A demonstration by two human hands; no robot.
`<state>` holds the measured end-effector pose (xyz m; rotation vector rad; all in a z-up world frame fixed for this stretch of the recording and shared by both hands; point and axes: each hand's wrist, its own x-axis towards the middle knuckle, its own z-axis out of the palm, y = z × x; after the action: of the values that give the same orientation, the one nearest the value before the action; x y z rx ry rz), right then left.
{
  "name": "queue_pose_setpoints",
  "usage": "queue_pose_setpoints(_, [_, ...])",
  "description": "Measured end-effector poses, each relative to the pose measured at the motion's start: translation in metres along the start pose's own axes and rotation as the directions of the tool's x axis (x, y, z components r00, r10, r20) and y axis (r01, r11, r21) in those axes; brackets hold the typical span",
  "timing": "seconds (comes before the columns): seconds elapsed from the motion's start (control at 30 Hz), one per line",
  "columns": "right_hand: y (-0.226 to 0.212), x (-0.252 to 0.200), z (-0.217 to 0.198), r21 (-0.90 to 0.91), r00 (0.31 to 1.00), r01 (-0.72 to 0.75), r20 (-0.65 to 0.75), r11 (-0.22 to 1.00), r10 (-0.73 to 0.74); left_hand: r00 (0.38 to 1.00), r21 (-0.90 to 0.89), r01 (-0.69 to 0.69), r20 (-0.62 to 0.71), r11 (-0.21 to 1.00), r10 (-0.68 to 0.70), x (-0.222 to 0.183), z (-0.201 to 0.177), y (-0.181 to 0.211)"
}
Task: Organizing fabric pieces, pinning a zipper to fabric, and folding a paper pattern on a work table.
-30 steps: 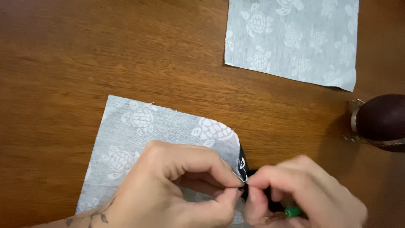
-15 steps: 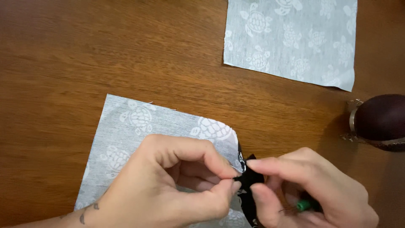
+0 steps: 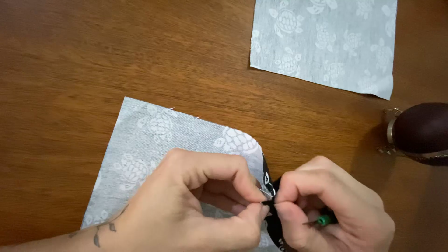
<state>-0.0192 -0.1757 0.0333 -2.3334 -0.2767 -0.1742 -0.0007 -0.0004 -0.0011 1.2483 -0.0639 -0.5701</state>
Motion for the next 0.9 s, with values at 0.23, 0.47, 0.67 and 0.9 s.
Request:
queue_pose_setpoints(0.23, [0.018, -0.001, -0.013, 0.042, 0.993, -0.095, -0.069, 0.995, 0.098, 0.999, -0.113, -0.007, 0.045, 0.994, 0.012, 0.0, -0.004, -0.003])
queue_pose_setpoints(0.47, [0.029, -0.008, -0.023, 0.274, 0.987, -0.154, 0.078, 0.949, 0.137, 0.973, -0.235, 0.23, 0.046, 0.945, -0.225, 0.005, -0.008, 0.008])
queue_pose_setpoints(0.67, [0.021, -0.004, -0.019, 0.61, 0.956, -0.294, 0.176, 0.736, 0.236, 0.988, -0.212, 0.151, 0.042, 0.965, -0.146, 0.006, -0.007, 0.003])
queue_pose_setpoints(0.9, [-0.03, 0.048, -0.015, 0.339, 0.951, 0.06, 0.266, 0.939, -0.157, 0.954, 0.218, -0.27, 0.195, 0.938, 0.229, -0.004, -0.011, 0.004])
